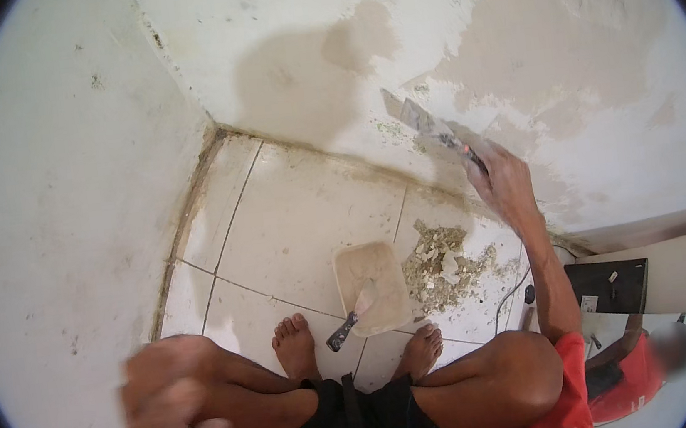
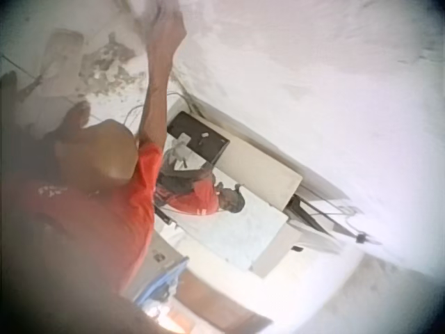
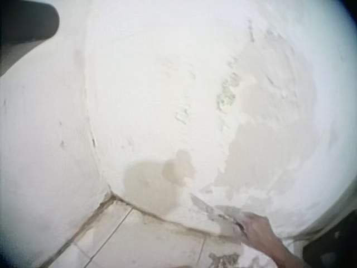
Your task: The person applies a white plaster-like material to a wall using a putty knife and smooths it out across a large patch, occasionally collecting more material from a container on the floor.
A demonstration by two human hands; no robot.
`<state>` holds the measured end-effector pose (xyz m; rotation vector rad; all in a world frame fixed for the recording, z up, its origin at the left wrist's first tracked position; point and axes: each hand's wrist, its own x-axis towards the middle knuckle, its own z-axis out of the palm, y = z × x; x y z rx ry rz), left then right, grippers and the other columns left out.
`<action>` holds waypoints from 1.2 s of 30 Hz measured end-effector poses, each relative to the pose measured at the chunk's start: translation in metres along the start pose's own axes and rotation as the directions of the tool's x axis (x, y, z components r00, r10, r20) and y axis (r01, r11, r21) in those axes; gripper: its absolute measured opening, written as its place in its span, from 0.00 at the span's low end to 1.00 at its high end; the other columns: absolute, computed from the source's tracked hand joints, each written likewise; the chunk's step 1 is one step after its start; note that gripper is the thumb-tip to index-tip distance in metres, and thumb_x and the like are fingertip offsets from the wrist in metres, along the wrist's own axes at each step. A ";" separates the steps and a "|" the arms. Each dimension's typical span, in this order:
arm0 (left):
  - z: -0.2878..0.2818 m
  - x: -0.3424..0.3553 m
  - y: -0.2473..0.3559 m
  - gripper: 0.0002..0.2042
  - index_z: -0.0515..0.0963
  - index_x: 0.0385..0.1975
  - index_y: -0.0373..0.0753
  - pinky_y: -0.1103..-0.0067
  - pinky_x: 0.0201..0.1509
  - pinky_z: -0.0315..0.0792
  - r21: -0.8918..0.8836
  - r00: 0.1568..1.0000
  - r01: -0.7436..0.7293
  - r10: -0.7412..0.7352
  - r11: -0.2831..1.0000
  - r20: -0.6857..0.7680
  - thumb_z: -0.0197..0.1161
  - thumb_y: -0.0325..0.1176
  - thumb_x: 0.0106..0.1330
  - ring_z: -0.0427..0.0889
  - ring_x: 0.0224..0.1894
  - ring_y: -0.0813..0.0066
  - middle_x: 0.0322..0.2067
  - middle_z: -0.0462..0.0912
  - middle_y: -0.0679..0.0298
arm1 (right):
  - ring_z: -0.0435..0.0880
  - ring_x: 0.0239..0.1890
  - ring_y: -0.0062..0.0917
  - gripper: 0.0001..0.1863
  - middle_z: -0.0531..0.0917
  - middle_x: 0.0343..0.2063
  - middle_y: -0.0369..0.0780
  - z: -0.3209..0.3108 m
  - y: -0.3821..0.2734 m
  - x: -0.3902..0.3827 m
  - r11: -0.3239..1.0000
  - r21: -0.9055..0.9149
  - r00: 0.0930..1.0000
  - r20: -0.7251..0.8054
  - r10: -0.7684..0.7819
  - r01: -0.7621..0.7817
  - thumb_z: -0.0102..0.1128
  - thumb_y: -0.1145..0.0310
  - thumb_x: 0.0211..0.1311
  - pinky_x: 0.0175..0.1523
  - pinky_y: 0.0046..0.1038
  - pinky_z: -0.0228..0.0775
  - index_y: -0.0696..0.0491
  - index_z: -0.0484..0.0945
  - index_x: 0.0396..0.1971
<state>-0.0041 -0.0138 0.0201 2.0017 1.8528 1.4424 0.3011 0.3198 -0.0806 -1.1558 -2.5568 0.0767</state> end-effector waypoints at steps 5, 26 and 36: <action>-0.001 0.027 -0.012 0.22 0.76 0.55 0.32 0.62 0.56 0.73 0.131 0.958 0.190 -0.213 0.973 0.190 0.66 0.34 0.62 0.82 0.51 0.55 0.50 0.81 0.45 | 0.83 0.38 0.46 0.18 0.83 0.38 0.46 0.000 -0.008 0.047 0.999 -0.052 0.999 -0.037 0.011 -0.013 0.59 0.67 0.65 0.42 0.41 0.76 0.49 0.77 0.54; 0.012 0.040 -0.002 0.26 0.77 0.51 0.34 0.64 0.51 0.75 0.256 0.862 0.058 -0.178 0.965 0.475 0.73 0.38 0.53 0.82 0.47 0.52 0.48 0.83 0.50 | 0.84 0.31 0.40 0.13 0.83 0.38 0.41 0.042 -0.027 0.029 0.982 -0.087 0.953 -0.272 0.137 -0.166 0.61 0.65 0.66 0.35 0.37 0.76 0.48 0.76 0.49; 0.006 0.040 -0.004 0.27 0.77 0.52 0.32 0.63 0.51 0.74 0.258 0.860 0.065 -0.185 0.964 0.475 0.73 0.38 0.54 0.82 0.48 0.51 0.49 0.83 0.49 | 0.85 0.33 0.39 0.12 0.83 0.40 0.39 0.003 0.006 -0.004 0.938 -0.142 0.892 -0.380 0.244 -0.317 0.60 0.63 0.66 0.36 0.37 0.77 0.45 0.78 0.48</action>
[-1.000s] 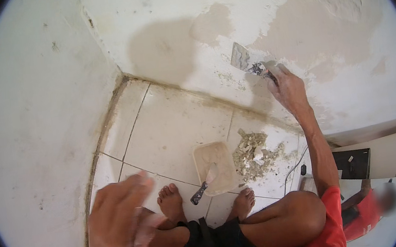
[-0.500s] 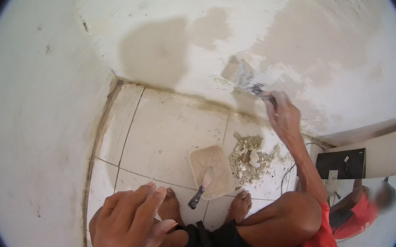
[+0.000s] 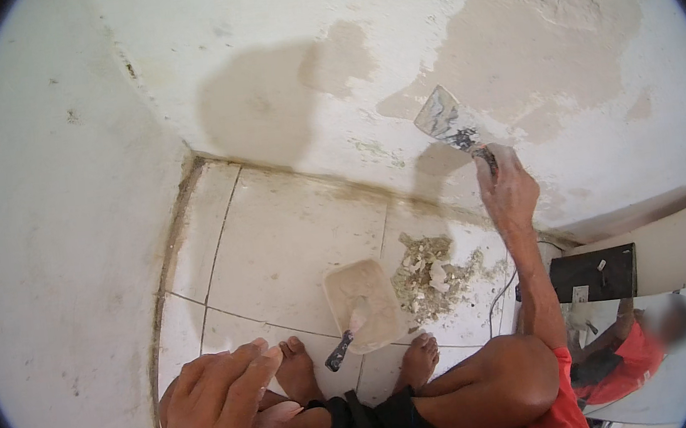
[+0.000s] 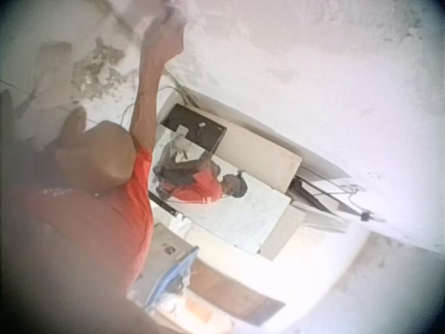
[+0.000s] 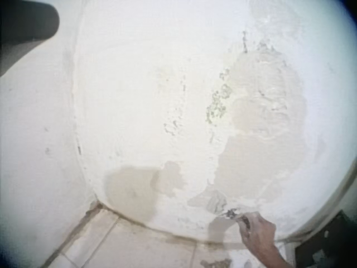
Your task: The person applies a white plaster-like material to a wall using a putty knife and smooths it out across a large patch, occasionally collecting more material from a container on the floor.
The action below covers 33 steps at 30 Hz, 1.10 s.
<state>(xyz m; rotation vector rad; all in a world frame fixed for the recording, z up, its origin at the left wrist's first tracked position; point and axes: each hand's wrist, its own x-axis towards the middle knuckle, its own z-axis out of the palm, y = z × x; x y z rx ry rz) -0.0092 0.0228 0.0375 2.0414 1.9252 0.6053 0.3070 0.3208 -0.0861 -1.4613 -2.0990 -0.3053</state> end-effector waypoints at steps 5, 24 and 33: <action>-0.003 -0.002 -0.005 0.27 0.77 0.53 0.33 0.63 0.51 0.74 -0.021 1.000 0.014 -0.014 1.000 -0.012 0.73 0.39 0.54 0.82 0.48 0.51 0.49 0.83 0.49 | 0.84 0.32 0.32 0.11 0.83 0.36 0.38 -0.027 0.050 0.004 0.999 0.026 0.999 -0.013 0.049 -0.048 0.62 0.63 0.68 0.37 0.32 0.76 0.47 0.81 0.48; 0.002 0.001 0.002 0.27 0.76 0.53 0.32 0.63 0.50 0.74 -0.015 1.000 -0.014 0.014 1.000 0.000 0.71 0.41 0.56 0.83 0.47 0.51 0.48 0.83 0.49 | 0.79 0.47 0.38 0.15 0.77 0.47 0.44 0.028 0.027 0.013 0.989 0.132 0.975 -0.219 -0.044 0.074 0.65 0.65 0.67 0.48 0.35 0.76 0.54 0.76 0.49; -0.001 -0.001 -0.008 0.28 0.75 0.55 0.33 0.62 0.53 0.73 -0.034 0.999 0.013 -0.011 0.999 0.045 0.72 0.40 0.55 0.81 0.48 0.49 0.51 0.82 0.50 | 0.77 0.46 0.36 0.11 0.75 0.44 0.46 -0.004 0.071 -0.055 0.969 0.225 0.968 -0.203 0.146 -0.099 0.63 0.70 0.67 0.50 0.34 0.73 0.58 0.75 0.45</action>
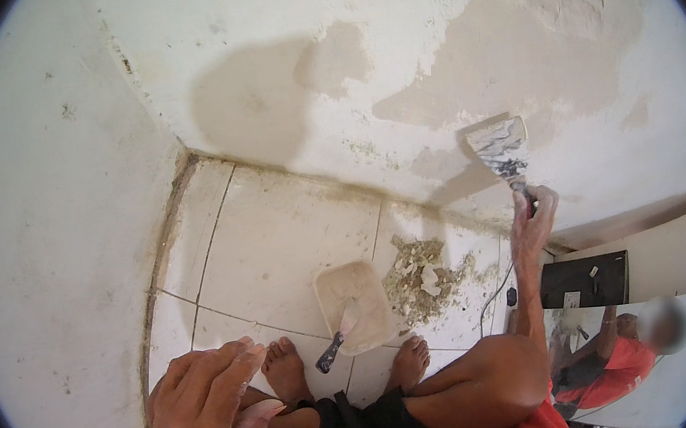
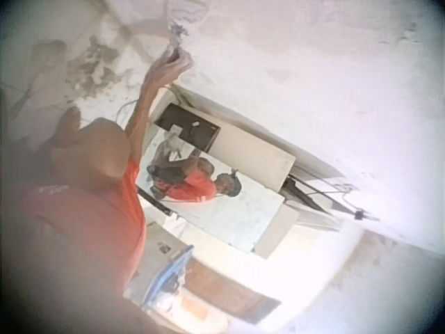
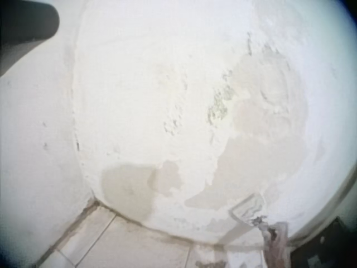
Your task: The person applies a white plaster-like material to a wall using a putty knife and smooths it out across a large patch, occasionally collecting more material from a container on the floor.
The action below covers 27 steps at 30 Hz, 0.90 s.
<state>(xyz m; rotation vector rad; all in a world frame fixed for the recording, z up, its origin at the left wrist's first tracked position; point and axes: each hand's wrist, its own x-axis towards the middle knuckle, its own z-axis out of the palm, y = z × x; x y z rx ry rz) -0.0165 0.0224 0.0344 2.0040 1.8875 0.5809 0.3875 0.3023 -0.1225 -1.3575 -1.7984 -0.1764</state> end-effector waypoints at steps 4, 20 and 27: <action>0.002 0.010 0.004 0.28 0.75 0.55 0.33 0.63 0.53 0.73 -0.006 1.000 -0.023 0.024 1.000 0.019 0.72 0.39 0.55 0.81 0.47 0.49 0.51 0.82 0.49 | 0.77 0.45 0.34 0.12 0.76 0.40 0.44 0.040 -0.053 -0.005 0.988 0.136 0.997 -0.024 -0.074 0.076 0.67 0.74 0.63 0.49 0.31 0.73 0.56 0.75 0.44; 0.001 0.002 0.004 0.25 0.75 0.55 0.34 0.64 0.52 0.73 -0.020 0.999 0.009 -0.010 1.000 -0.035 0.71 0.38 0.58 0.82 0.48 0.49 0.50 0.83 0.49 | 0.79 0.37 0.41 0.12 0.76 0.39 0.45 0.054 -0.048 -0.026 0.991 -0.034 0.991 -0.004 0.131 -0.131 0.67 0.67 0.63 0.41 0.40 0.73 0.55 0.74 0.40; 0.001 0.008 0.011 0.25 0.75 0.55 0.34 0.64 0.53 0.73 0.029 0.999 0.030 -0.031 0.999 0.016 0.70 0.37 0.59 0.81 0.48 0.48 0.49 0.83 0.49 | 0.79 0.38 0.40 0.11 0.76 0.37 0.46 0.048 -0.076 -0.018 0.989 0.021 0.986 0.081 0.143 -0.145 0.67 0.69 0.63 0.42 0.38 0.73 0.56 0.74 0.39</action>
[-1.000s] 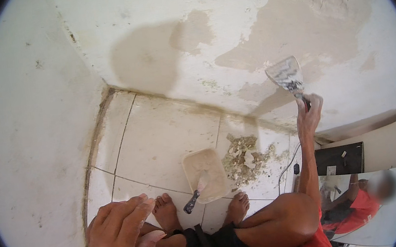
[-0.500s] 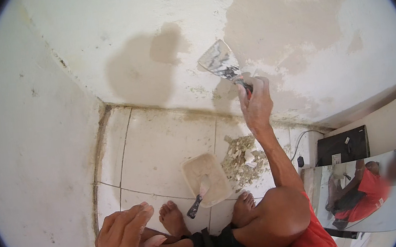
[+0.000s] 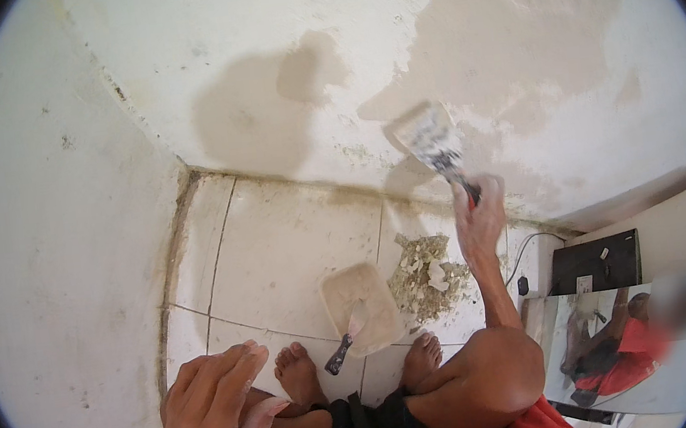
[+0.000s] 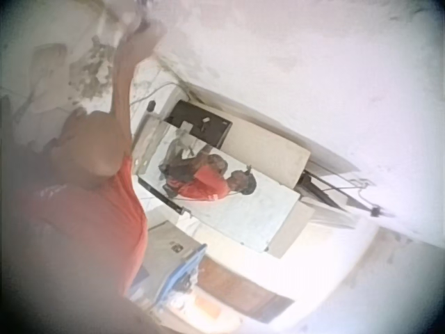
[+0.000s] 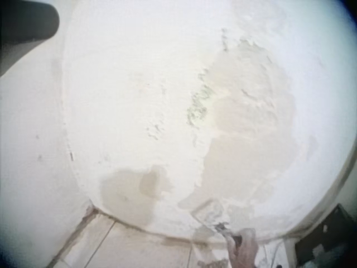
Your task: The person applies a white plaster-like material to a wall using a putty knife and smooths it out across a large patch, occasionally collecting more material from a container on the floor.
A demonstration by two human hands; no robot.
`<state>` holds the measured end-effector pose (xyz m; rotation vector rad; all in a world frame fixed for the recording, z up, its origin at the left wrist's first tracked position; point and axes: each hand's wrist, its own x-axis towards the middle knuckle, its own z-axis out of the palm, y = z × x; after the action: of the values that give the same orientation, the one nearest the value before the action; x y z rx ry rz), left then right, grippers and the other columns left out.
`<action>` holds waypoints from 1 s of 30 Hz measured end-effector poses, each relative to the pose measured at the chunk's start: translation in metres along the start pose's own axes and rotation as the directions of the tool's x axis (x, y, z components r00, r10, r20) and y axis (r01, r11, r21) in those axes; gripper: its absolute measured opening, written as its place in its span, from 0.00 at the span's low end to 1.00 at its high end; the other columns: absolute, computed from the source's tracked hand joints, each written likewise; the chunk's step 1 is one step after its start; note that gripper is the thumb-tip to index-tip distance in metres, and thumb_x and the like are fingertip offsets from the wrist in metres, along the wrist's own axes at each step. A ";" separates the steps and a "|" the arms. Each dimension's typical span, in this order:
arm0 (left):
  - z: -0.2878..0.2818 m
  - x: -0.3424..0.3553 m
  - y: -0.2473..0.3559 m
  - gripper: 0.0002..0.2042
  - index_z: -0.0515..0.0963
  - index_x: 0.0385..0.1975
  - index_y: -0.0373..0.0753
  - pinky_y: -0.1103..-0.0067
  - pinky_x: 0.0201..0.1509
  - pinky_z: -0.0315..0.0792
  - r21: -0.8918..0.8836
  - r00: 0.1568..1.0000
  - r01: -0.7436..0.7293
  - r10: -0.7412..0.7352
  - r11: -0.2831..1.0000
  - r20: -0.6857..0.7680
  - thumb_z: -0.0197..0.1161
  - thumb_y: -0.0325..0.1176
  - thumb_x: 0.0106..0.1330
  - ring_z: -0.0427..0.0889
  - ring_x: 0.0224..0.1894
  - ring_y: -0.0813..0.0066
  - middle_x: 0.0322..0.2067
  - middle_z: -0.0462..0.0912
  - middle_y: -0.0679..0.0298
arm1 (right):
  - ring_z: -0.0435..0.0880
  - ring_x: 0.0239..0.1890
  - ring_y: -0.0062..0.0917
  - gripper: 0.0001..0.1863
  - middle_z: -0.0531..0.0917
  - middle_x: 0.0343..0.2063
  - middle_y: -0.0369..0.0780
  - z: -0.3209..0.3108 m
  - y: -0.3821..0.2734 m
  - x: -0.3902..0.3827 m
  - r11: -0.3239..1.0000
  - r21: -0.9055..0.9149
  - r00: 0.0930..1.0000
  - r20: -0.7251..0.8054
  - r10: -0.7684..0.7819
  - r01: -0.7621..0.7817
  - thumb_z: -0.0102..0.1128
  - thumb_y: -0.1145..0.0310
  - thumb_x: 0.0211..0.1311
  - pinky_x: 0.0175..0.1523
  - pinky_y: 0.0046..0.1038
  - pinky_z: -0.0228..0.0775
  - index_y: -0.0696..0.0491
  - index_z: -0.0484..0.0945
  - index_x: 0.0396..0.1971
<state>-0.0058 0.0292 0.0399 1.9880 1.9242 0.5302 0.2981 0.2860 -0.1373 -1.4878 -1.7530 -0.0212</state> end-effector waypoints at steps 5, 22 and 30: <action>0.002 0.001 0.002 0.27 0.75 0.55 0.34 0.64 0.54 0.73 -0.030 0.999 -0.042 0.042 0.999 0.004 0.72 0.35 0.56 0.81 0.49 0.48 0.51 0.82 0.50 | 0.77 0.33 0.38 0.11 0.74 0.35 0.44 0.037 -0.036 0.030 0.989 0.105 0.995 -0.018 -0.098 0.100 0.66 0.68 0.63 0.40 0.37 0.72 0.55 0.74 0.40; -0.001 -0.008 -0.006 0.26 0.76 0.53 0.34 0.63 0.51 0.74 -0.022 0.996 -0.086 0.086 0.996 -0.017 0.72 0.40 0.56 0.83 0.46 0.53 0.48 0.83 0.49 | 0.76 0.36 0.32 0.17 0.74 0.36 0.42 0.030 -0.026 -0.005 0.902 0.372 0.905 0.422 0.047 -0.220 0.64 0.74 0.57 0.42 0.33 0.71 0.54 0.74 0.48; 0.004 0.010 -0.025 0.23 0.79 0.51 0.39 0.71 0.47 0.77 0.091 0.997 0.050 -0.044 0.995 -0.065 0.72 0.38 0.55 0.82 0.44 0.61 0.47 0.83 0.63 | 0.74 0.37 0.18 0.15 0.78 0.35 0.34 0.016 -0.001 -0.037 0.892 0.371 0.892 0.446 0.074 -0.259 0.63 0.77 0.57 0.44 0.23 0.70 0.55 0.78 0.46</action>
<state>-0.0258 0.0400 0.0249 1.9990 2.0639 0.5057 0.2870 0.2628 -0.1687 -1.3750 -1.7936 0.7833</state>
